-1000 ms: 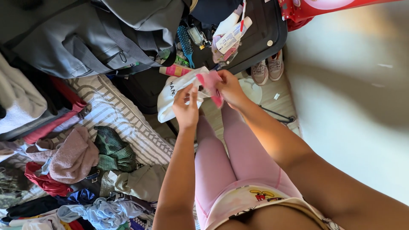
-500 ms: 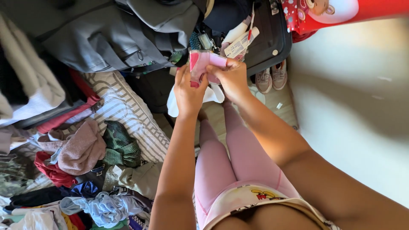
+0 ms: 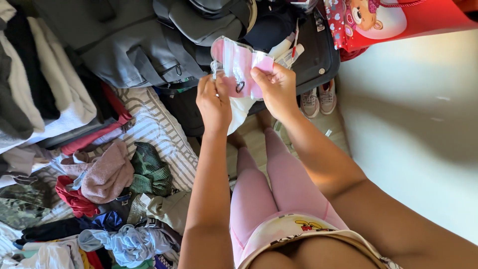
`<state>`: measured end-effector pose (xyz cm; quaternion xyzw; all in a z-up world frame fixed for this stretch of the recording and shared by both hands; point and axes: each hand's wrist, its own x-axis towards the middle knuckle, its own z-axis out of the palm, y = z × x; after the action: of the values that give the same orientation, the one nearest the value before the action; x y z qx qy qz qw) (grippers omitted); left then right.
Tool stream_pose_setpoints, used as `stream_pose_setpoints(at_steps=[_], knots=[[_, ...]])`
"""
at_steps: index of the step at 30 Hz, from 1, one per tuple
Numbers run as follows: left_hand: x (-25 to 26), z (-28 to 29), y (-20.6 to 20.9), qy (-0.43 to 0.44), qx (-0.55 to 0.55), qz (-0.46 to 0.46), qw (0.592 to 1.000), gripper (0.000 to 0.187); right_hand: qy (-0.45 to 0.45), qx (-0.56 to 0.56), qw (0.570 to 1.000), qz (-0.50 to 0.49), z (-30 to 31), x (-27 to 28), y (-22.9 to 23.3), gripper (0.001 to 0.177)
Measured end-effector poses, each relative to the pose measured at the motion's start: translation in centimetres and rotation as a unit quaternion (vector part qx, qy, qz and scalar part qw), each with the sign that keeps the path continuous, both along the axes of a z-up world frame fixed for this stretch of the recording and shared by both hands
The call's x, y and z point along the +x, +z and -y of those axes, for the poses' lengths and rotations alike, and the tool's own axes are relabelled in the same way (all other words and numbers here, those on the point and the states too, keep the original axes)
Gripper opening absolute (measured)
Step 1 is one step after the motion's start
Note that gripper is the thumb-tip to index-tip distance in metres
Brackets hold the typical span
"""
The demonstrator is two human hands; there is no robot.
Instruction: The person sorts through clothes on a bed and then places various personal items, a laptop, and a water bottle into a bag and onto a cluttered desk.
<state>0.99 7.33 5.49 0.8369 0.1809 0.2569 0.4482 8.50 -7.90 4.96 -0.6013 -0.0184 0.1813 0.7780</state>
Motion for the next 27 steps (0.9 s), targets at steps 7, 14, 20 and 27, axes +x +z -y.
stream_pose_setpoints(at_steps=[7, 14, 20, 27], knots=[[-0.8, -0.1, -3.2, -0.03, -0.415, -0.051, 0.908, 0.025, -0.022, -0.029, 0.997, -0.072, 1.7, 0.4, -3.0, 0.015], [-1.9, 0.2, -4.0, -0.03, -0.511, -0.111, 0.852, 0.023, 0.032, -0.356, 0.766, 0.535, -1.1, -1.3, 4.1, 0.049], [-4.0, -1.7, -5.6, -0.04, -0.595, -0.132, 0.792, 0.02, 0.184, -0.216, 0.79, 0.543, -0.1, -2.9, -0.7, 0.035], [-7.6, -2.0, -6.9, -0.05, -0.49, -0.27, 0.827, 0.024, 0.278, -0.247, 0.762, 0.529, -0.2, -5.3, -2.3, 0.02]])
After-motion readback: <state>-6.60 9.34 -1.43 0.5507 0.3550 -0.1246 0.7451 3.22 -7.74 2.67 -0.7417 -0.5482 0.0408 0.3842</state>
